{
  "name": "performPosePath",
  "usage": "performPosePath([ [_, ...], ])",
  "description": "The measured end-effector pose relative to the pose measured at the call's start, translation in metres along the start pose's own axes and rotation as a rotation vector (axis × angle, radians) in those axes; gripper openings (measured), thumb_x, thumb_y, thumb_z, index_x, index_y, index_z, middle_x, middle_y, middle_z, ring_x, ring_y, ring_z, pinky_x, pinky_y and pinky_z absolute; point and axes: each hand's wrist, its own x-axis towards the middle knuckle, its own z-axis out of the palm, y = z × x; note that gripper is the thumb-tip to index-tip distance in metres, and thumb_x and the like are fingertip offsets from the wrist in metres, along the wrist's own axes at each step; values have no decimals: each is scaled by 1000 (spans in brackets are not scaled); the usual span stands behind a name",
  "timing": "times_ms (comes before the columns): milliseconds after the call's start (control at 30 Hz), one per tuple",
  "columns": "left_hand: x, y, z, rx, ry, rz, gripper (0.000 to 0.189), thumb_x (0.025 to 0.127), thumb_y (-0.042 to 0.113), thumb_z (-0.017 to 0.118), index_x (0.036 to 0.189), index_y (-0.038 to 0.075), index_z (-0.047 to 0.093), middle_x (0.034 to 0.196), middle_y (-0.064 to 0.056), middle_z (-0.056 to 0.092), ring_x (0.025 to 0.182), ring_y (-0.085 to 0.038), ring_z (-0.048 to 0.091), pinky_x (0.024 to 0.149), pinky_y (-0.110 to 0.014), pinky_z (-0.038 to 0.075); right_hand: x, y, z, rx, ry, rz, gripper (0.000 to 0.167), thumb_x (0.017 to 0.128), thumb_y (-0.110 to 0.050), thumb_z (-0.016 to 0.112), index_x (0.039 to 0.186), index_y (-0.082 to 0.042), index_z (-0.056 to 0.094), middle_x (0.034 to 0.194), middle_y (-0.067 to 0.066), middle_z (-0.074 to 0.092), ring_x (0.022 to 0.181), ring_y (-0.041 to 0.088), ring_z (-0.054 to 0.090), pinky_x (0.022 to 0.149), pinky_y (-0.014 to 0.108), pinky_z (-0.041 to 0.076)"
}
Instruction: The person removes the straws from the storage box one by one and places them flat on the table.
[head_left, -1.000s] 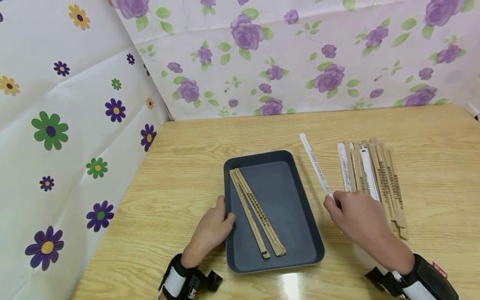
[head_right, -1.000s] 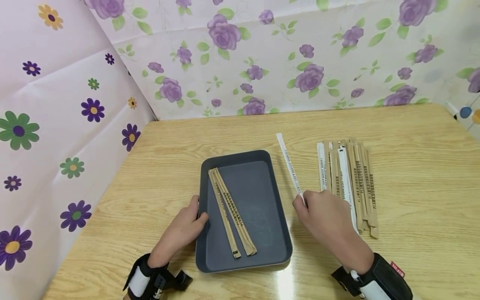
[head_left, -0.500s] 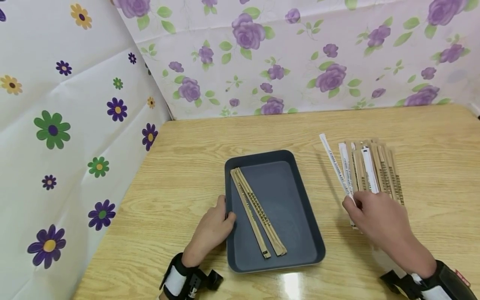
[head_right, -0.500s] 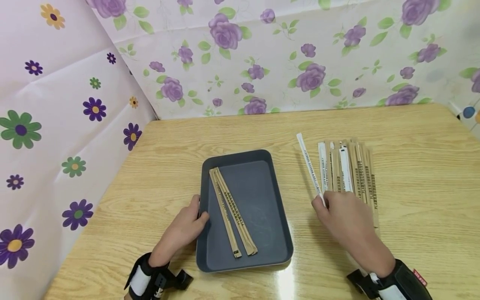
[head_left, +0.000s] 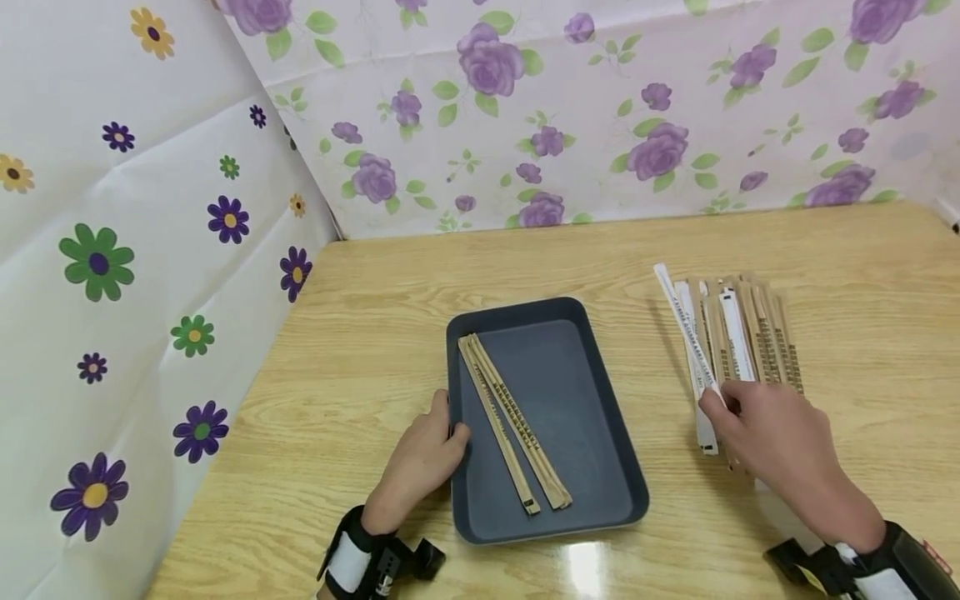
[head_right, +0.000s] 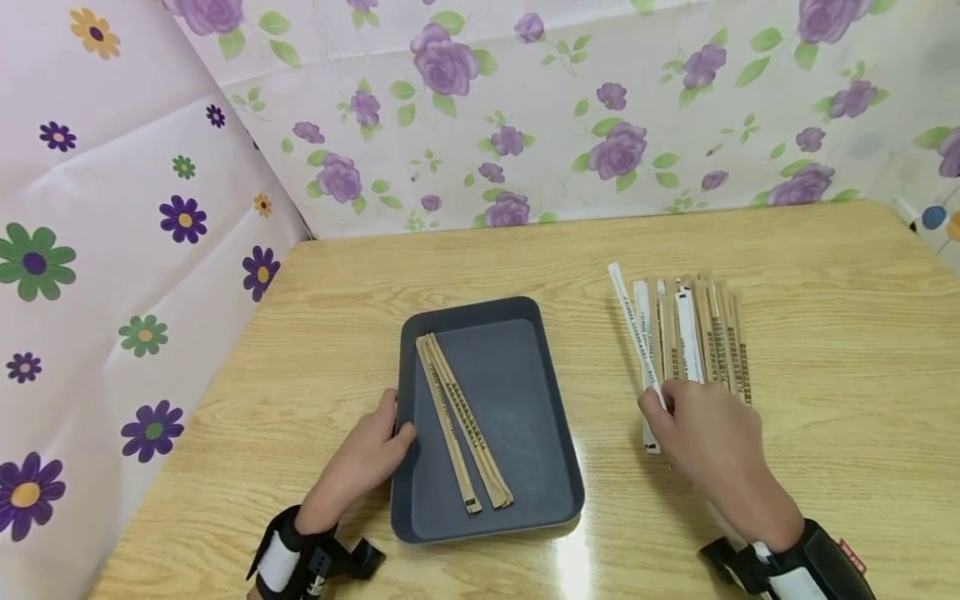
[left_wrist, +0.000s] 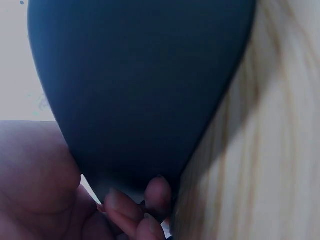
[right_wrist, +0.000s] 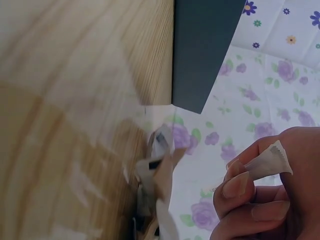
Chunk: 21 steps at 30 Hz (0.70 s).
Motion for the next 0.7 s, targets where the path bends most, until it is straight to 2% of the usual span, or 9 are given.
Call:
performPosePath([
  [700,0,0,-1,17,-4,-8,41,98,11,44,134,-7,37,67,-8,54,51,-18,51,48,-31,36,-3,7,-4,24,-25,65,47,98,-29,49,54,-17,40,47,-5,32,42,13,32,39,28,21],
])
